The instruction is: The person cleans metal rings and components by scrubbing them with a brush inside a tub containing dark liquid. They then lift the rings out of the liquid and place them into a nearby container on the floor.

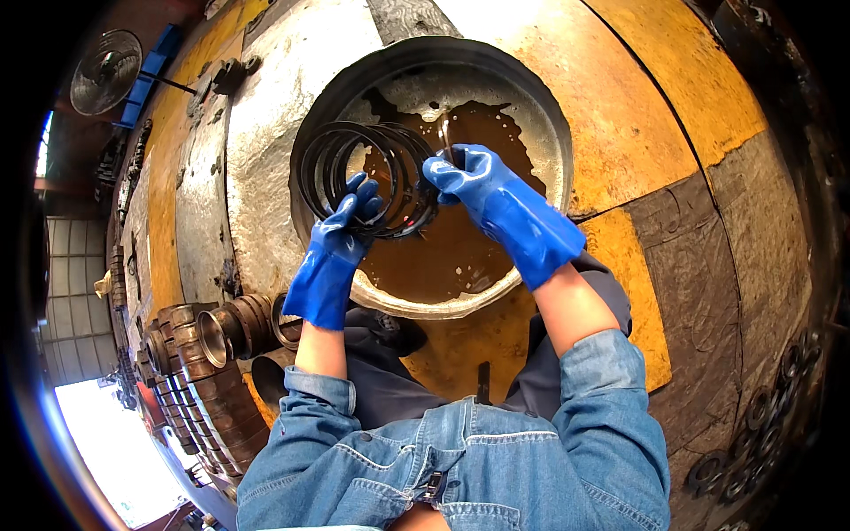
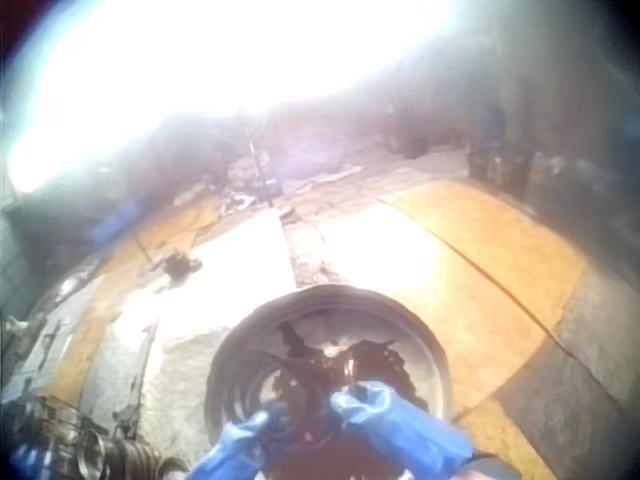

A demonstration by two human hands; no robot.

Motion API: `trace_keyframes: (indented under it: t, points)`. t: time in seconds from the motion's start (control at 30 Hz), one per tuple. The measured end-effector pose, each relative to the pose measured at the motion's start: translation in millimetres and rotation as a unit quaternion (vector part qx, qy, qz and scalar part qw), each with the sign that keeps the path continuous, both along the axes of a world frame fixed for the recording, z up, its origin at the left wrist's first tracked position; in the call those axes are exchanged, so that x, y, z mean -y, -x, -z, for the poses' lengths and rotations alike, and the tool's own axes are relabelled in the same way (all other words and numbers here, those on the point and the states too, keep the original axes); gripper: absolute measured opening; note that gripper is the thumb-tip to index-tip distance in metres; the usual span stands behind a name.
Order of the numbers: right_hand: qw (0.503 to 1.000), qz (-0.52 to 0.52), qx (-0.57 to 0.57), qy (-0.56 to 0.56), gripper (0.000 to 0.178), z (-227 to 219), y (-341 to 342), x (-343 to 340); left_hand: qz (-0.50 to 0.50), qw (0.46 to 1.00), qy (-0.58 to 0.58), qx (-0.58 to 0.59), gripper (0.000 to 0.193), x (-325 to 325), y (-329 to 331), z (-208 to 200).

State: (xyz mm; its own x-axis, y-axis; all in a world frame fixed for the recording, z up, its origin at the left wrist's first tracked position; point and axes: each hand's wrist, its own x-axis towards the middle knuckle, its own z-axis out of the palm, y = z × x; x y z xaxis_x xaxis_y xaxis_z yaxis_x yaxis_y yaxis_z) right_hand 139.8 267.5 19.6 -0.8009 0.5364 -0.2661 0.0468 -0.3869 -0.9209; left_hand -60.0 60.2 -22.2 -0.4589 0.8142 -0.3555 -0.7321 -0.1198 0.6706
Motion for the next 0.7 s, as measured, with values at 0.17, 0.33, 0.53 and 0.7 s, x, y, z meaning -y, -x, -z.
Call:
trace_keyframes:
  t: [0.17,0.33,0.53,0.7]
  points:
    - [0.998,0.036,0.018,-0.057,0.024,9,-3,-9,0.009,0.998,0.013,-0.057,0.054,-7,-23,-21]
    - [0.995,0.098,-0.011,0.002,0.021,21,4,-10,0.02,0.998,-0.001,-0.063,0.053,-9,-33,-27]
    - [0.984,0.168,-0.003,0.065,0.019,23,3,-9,0.019,0.999,-0.006,-0.031,0.056,-12,-41,-24]
    - [0.985,0.159,-0.014,0.072,0.02,29,0,-12,0.01,1.0,-0.024,-0.005,0.06,-12,-46,-27]
